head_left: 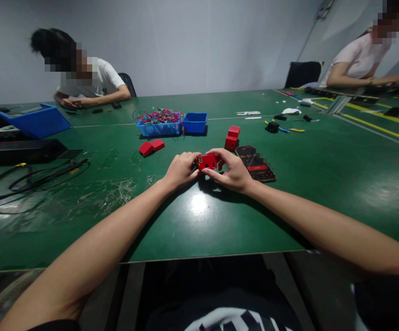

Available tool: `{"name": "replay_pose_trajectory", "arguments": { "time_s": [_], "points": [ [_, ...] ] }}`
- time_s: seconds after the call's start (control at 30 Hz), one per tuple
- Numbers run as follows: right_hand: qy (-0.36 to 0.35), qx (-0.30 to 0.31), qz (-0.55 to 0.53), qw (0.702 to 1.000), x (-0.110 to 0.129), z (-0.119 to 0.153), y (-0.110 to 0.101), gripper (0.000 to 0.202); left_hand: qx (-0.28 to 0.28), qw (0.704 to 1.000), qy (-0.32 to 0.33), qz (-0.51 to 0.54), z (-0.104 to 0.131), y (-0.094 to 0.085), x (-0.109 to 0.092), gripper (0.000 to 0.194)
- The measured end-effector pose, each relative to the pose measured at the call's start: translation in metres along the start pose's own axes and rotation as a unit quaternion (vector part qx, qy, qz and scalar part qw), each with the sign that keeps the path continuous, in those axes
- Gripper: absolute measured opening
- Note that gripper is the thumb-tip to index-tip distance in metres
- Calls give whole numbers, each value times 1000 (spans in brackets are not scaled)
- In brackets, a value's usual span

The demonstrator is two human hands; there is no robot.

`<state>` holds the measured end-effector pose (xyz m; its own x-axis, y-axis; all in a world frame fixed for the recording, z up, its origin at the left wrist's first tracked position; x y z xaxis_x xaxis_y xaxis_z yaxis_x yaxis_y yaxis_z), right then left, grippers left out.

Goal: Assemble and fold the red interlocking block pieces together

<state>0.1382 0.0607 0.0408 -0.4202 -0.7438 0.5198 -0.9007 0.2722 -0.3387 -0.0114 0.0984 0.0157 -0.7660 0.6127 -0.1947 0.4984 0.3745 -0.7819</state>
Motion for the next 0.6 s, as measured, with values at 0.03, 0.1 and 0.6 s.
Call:
{"name": "replay_pose_trajectory", "arguments": {
  "time_s": [0.03,0.1,0.6],
  "points": [
    [-10,6,-2,1000,2,0,0,40,-2,1000,0,6,0,0,0,46],
    [-28,19,-4,999,4,1,2,40,-3,1000,1,13,0,0,0,48],
    [-160,9,2,987,7,6,7,46,3,999,-44,-10,0,1,2,43]
  ]
}}
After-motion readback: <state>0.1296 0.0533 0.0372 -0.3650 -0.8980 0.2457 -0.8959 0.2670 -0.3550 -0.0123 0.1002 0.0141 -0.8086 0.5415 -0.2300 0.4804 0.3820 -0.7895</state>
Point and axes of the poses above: each hand's wrist, its own z-axis away from the middle knuckle, its own y-axis out of the palm, x = y × z, the point moved 6 cm from there along -z, towards the middle knuckle, and after that the axes turned 15 degrees about -x, right-handed, at the moved point
